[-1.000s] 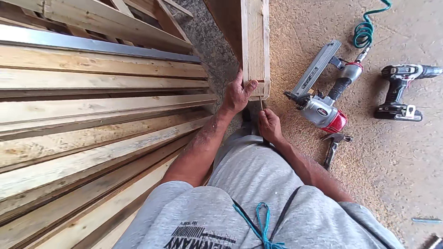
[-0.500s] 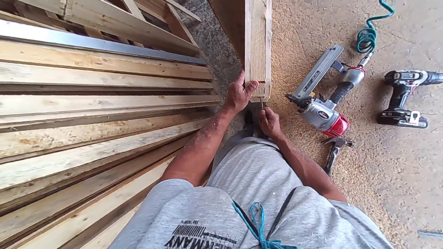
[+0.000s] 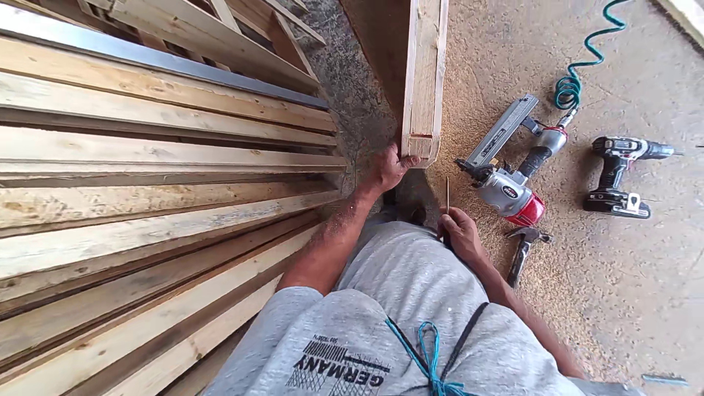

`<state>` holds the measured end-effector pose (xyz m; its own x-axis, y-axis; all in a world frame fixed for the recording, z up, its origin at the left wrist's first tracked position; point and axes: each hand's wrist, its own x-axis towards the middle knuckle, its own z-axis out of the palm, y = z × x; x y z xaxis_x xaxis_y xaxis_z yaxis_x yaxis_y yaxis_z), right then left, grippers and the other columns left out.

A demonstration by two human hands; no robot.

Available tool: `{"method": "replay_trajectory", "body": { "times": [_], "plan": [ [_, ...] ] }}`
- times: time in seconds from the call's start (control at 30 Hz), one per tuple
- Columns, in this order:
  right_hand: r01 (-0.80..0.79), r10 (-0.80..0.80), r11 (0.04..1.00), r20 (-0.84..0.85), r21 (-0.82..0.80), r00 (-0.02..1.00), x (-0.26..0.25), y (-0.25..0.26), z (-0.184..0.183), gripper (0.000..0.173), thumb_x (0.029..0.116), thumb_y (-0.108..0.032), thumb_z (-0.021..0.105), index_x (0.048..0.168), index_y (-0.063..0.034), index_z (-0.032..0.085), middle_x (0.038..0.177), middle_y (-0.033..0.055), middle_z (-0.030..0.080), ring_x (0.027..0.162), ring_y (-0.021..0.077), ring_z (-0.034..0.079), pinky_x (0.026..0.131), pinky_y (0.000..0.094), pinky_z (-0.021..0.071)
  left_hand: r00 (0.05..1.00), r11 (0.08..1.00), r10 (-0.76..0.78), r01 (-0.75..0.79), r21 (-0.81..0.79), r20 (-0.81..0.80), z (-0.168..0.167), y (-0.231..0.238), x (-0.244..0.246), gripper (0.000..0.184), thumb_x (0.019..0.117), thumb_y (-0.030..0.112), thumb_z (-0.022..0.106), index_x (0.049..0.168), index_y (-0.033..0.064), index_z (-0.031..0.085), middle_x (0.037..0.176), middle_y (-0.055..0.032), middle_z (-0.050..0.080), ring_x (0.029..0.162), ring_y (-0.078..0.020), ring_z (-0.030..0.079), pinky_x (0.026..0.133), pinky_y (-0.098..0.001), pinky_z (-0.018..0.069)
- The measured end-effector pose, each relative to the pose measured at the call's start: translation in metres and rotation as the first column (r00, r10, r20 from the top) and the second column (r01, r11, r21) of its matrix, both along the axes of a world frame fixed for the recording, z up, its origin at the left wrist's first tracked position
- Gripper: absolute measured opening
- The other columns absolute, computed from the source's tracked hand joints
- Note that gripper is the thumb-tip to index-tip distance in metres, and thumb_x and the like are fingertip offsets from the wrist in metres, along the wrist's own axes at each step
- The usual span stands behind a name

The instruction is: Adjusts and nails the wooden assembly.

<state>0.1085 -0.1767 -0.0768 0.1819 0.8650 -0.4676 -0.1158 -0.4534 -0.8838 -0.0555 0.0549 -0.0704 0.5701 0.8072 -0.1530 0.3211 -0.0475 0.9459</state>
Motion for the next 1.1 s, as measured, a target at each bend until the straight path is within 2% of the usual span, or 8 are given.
{"method": "replay_trajectory", "body": {
  "times": [0.1, 0.2, 0.27, 0.47, 0.63, 0.87, 1.0, 1.1],
  "plan": [
    [-0.032, 0.032, 0.999, 0.016, 0.015, 0.999, 0.003, -0.027, 0.003, 0.038, 0.1062, -0.016, 0.047, 0.142, -0.0035, 0.055, 0.091, 0.0024, 0.068, 0.076, 0.0088, 0.064, 0.072, 0.0278, 0.0572, 0.997, 1.000, -0.008, 0.010, -0.026, 0.081, 0.002, 0.001, 0.000, 0.072, 0.0970, 0.022, 0.073, 0.155, 0.0029, 0.035, 0.133, -0.0128, 0.066, 0.118, -0.0165, 0.068, 0.105, -0.0384, 0.0561],
    [-0.096, 0.092, 0.995, 0.359, -0.006, 0.929, 0.014, -0.020, 0.027, 0.051, 0.1061, -0.022, 0.050, 0.154, -0.0081, 0.043, 0.087, 0.0046, 0.065, 0.066, 0.0116, 0.061, 0.062, 0.0334, 0.0558, 1.000, 1.000, 0.015, -0.016, 0.015, 0.010, 0.000, 0.000, 0.001, 0.069, 0.1000, 0.028, 0.069, 0.156, 0.0049, 0.036, 0.128, -0.0127, 0.070, 0.114, -0.0173, 0.070, 0.103, -0.0413, 0.0565],
    [-0.169, 0.166, 0.985, 0.551, -0.045, 0.818, 0.027, 0.003, 0.065, 0.054, 0.1041, -0.023, 0.054, 0.152, -0.0047, 0.038, 0.094, 0.0064, 0.068, 0.072, 0.0144, 0.065, 0.067, 0.0375, 0.0587, 1.000, 1.000, 0.023, -0.023, 0.014, -0.005, 0.000, -0.001, 0.002, 0.068, 0.1005, 0.029, 0.068, 0.156, 0.0046, 0.037, 0.128, -0.0127, 0.070, 0.115, -0.0173, 0.070, 0.105, -0.0413, 0.0557],
    [-0.418, 0.153, 0.903, 0.983, -0.096, 0.106, 0.056, 0.086, 0.167, 0.030, 0.1057, -0.029, 0.054, 0.126, -0.0154, 0.071, 0.111, 0.0114, 0.076, 0.093, 0.0345, 0.073, 0.071, 0.0540, 0.0569, 0.997, 0.997, 0.026, -0.021, 0.077, -0.074, 0.000, -0.002, 0.002, 0.062, 0.1001, 0.034, 0.068, 0.147, -0.0001, 0.046, 0.119, -0.0144, 0.072, 0.109, -0.0194, 0.072, 0.102, -0.0438, 0.0564],
    [-0.496, 0.277, 0.793, 0.934, -0.354, -0.225, 0.049, 0.123, 0.194, 0.024, 0.1049, -0.022, 0.052, 0.115, -0.0091, 0.070, 0.087, 0.0145, 0.071, 0.072, 0.0359, 0.069, 0.053, 0.0505, 0.0497, 0.995, 0.997, 0.042, -0.036, 0.071, -0.089, 0.001, -0.004, 0.002, 0.061, 0.1000, 0.039, 0.067, 0.145, 0.0010, 0.050, 0.117, -0.0140, 0.073, 0.108, -0.0208, 0.072, 0.101, -0.0463, 0.0568],
    [-0.492, 0.380, 0.670, 0.826, -0.556, -0.417, 0.027, 0.154, 0.220, 0.020, 0.1032, -0.011, 0.050, 0.107, -0.0028, 0.068, 0.077, 0.0148, 0.062, 0.062, 0.0338, 0.064, 0.047, 0.0462, 0.0445, 0.981, 0.994, 0.012, 0.009, 0.107, -0.194, -0.002, 0.000, -0.001, 0.073, 0.0928, 0.046, 0.075, 0.143, -0.0011, 0.051, 0.109, -0.0175, 0.074, 0.102, -0.0283, 0.074, 0.095, -0.0521, 0.0579],
    [-0.466, 0.457, 0.552, 0.719, -0.691, -0.524, 0.016, 0.183, 0.240, 0.014, 0.0936, 0.004, 0.052, 0.083, -0.0039, 0.059, 0.063, 0.0120, 0.052, 0.052, 0.0323, 0.057, 0.042, 0.0445, 0.0376, 0.945, 0.956, 0.027, 0.071, 0.283, -0.326, -0.002, -0.002, 0.002, 0.082, 0.0881, 0.053, 0.077, 0.136, -0.0087, 0.053, 0.099, -0.0217, 0.073, 0.093, -0.0365, 0.075, 0.085, -0.0559, 0.0598],
    [-0.496, 0.539, 0.440, 0.662, -0.748, -0.521, 0.023, 0.218, 0.256, 0.020, 0.0947, -0.004, 0.057, 0.076, -0.0075, 0.057, 0.059, 0.0123, 0.050, 0.053, 0.0357, 0.057, 0.042, 0.0490, 0.0375, 0.945, 0.925, 0.060, 0.069, 0.374, -0.321, -0.006, -0.004, 0.004, 0.075, 0.0909, 0.053, 0.073, 0.127, -0.0102, 0.056, 0.091, -0.0212, 0.073, 0.085, -0.0367, 0.075, 0.077, -0.0543, 0.0614]
  ]
}}
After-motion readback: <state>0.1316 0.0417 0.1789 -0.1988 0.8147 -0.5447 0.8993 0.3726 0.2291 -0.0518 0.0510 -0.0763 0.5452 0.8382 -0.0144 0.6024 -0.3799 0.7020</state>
